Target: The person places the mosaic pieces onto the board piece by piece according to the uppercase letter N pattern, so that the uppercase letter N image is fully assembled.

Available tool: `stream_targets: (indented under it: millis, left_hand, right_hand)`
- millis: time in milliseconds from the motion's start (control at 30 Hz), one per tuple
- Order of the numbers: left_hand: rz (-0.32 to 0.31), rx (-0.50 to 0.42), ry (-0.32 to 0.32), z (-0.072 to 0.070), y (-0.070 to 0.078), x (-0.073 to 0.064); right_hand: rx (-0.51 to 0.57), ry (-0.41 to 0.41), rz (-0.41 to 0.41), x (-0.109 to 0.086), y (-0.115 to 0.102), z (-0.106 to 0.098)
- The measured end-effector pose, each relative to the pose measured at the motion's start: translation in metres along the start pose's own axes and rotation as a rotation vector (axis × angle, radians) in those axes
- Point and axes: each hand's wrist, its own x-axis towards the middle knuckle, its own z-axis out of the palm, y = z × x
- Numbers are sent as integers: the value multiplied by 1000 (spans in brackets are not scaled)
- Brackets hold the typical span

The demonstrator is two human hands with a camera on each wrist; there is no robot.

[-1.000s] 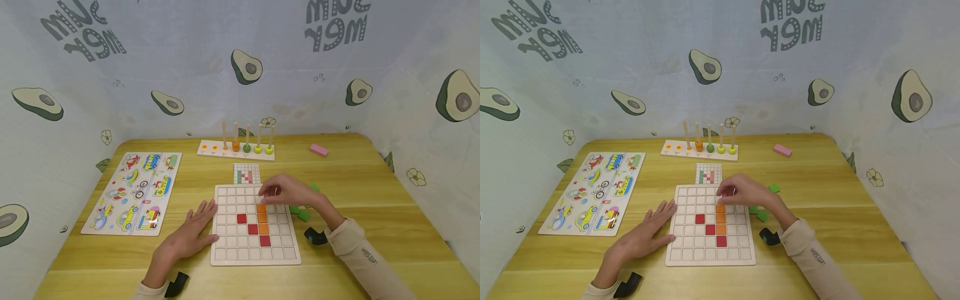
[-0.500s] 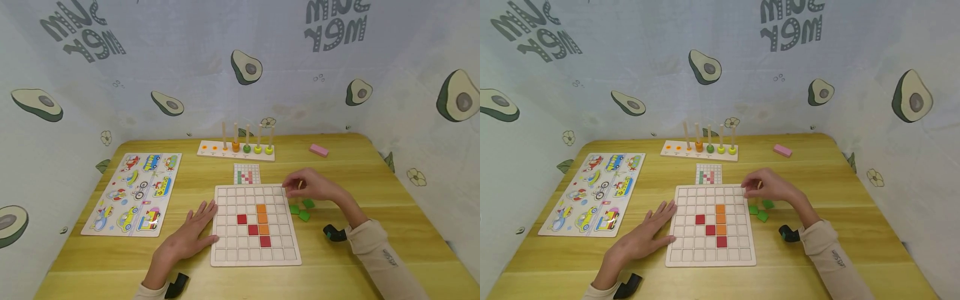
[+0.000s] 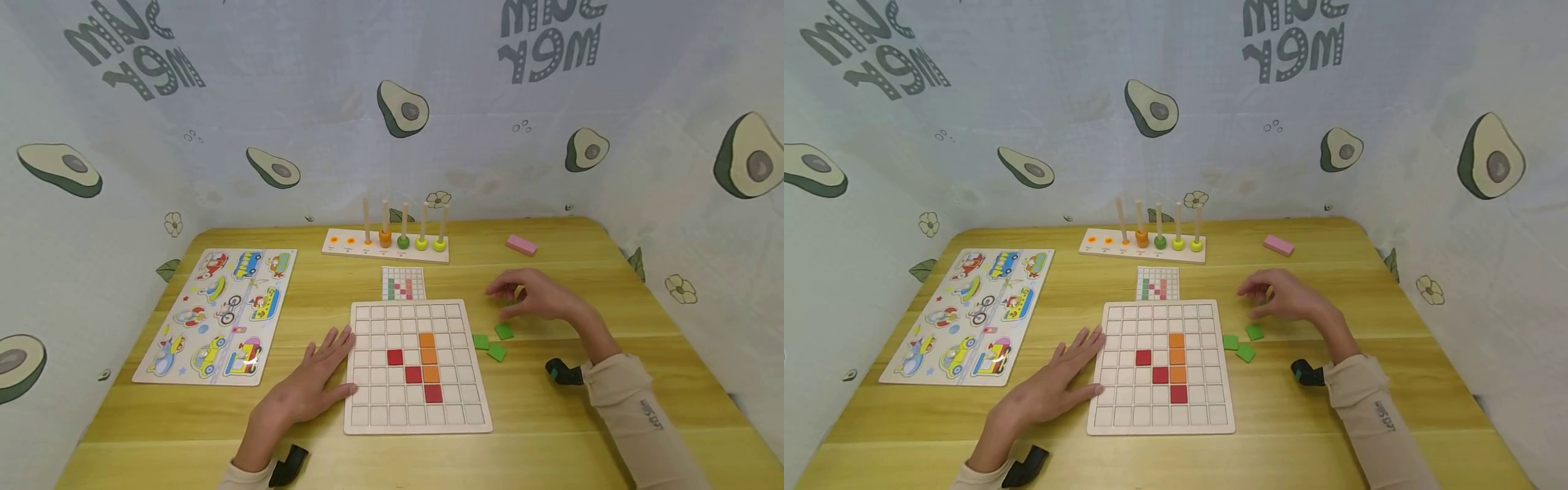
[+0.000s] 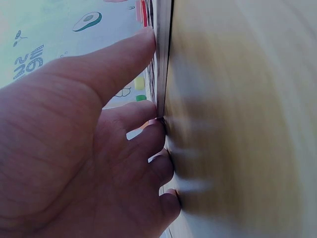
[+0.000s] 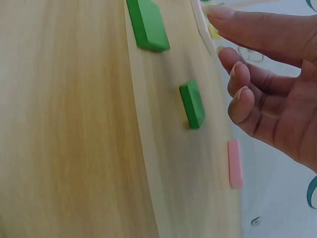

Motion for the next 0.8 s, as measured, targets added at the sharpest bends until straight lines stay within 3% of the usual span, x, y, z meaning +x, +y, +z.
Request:
stream_targets:
  millis: [800]
  left_hand:
    - [10,1,-2,0,-1,-1]
  right_hand:
    - [70,-59,78,-5,29,-6]
